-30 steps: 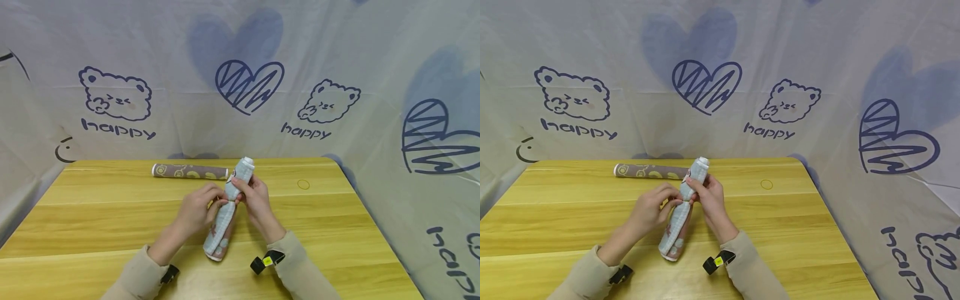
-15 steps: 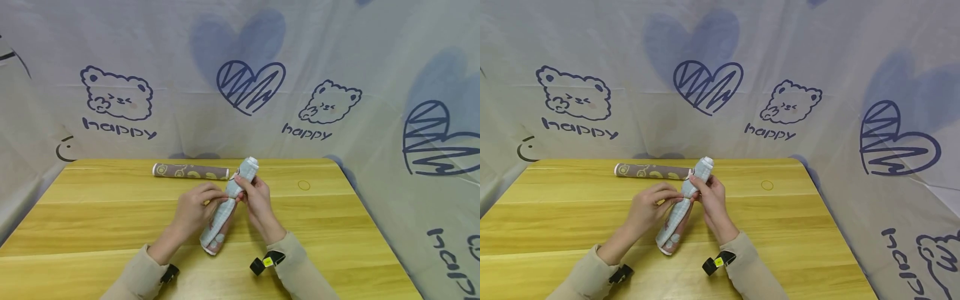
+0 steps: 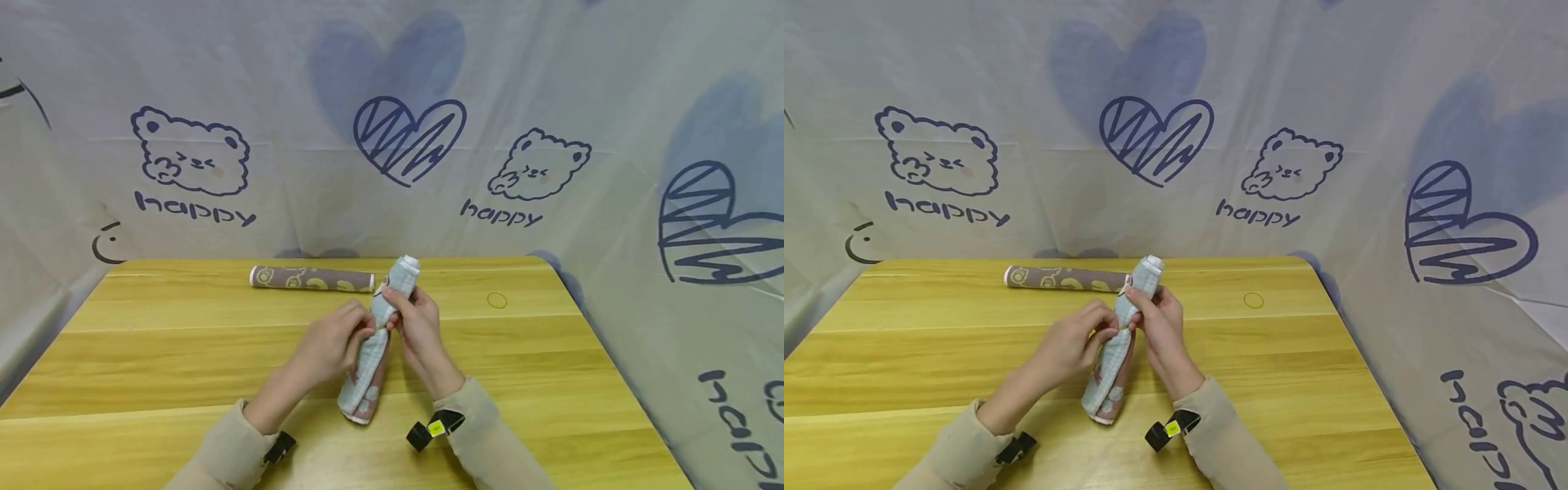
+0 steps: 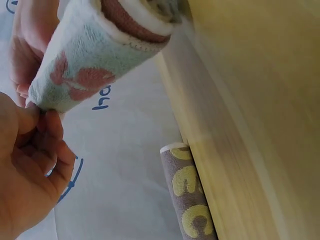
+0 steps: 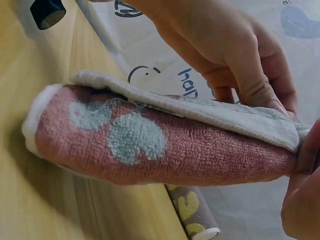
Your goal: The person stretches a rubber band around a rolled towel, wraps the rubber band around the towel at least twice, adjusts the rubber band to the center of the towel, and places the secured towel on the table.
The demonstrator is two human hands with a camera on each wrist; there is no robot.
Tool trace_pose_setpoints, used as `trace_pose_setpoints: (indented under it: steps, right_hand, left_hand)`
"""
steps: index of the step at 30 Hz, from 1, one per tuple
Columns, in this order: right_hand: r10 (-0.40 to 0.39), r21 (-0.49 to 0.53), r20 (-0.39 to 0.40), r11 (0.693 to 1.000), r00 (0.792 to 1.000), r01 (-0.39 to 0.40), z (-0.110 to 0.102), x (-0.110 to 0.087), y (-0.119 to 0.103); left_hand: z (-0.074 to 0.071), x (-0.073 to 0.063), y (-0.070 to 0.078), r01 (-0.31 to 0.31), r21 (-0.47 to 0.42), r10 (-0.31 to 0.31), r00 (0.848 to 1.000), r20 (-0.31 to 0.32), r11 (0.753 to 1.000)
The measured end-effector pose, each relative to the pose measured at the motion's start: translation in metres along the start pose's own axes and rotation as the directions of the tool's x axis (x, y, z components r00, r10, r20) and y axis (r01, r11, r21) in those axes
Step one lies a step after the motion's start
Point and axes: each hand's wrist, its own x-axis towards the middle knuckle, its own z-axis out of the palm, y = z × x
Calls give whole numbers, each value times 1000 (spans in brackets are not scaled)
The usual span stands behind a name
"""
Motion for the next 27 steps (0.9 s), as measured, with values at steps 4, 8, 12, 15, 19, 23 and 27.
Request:
trace_pose_setpoints:
  steps: [4,8,12,15,19,23,27]
  right_hand:
    - [-4,-13,-19,1000,1000,3,-2,2,0]
    - [-33,-18,-69,999,997,32,-8,7,0]
    - [2,-35,-33,999,999,-4,-13,10,0]
    - [67,-85,56,994,996,-62,-18,12,-1]
    - [98,-166,196,984,976,-65,-24,16,-3]
    - [48,-142,378,990,925,7,-30,18,-7]
    - [12,-92,477,995,879,36,-35,19,-7]
  left_hand:
    - [1,0,-3,7,-58,-3,997,71,998]
    - [1,0,-2,11,-159,16,986,166,987]
    - [-1,-1,-1,31,-191,7,981,196,981]
    - [-4,-2,-3,53,-193,-16,982,187,980]
    - [-9,-2,-8,63,-239,-22,986,167,969]
    - [-14,-1,-15,53,-331,-10,992,129,942]
    - [-17,-1,-19,65,-373,-13,990,140,925]
